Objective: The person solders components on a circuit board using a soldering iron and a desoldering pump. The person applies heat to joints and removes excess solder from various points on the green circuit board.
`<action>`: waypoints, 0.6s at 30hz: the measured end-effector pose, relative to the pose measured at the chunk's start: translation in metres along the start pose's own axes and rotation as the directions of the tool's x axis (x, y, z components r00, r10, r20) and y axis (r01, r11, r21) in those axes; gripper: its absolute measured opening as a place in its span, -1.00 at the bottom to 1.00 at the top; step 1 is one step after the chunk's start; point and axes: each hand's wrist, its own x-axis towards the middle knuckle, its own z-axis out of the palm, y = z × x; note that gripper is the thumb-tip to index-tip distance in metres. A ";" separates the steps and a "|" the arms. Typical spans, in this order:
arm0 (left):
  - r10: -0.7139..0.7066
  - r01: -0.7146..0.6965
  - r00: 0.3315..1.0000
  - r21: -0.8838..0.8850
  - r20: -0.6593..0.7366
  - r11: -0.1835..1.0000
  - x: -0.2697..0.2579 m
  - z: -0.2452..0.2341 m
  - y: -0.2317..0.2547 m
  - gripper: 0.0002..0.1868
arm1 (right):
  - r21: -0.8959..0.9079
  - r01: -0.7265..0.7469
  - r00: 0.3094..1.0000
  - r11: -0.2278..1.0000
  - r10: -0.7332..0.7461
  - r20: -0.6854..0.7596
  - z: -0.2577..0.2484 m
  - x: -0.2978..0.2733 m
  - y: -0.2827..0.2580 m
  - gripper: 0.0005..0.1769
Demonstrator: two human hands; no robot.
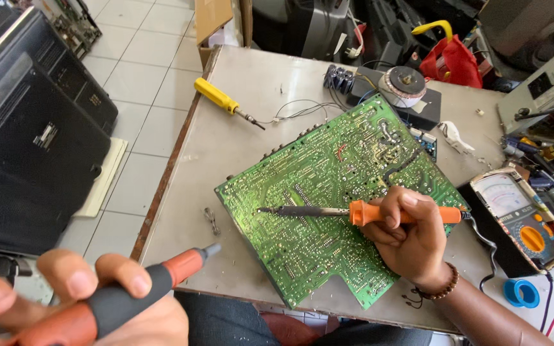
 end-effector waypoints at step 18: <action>0.469 -0.484 0.863 0.038 0.189 0.874 0.037 0.022 -0.102 -0.63 | 0.050 0.057 0.998 0.997 -0.055 -0.030 -0.010 0.001 0.006 -0.61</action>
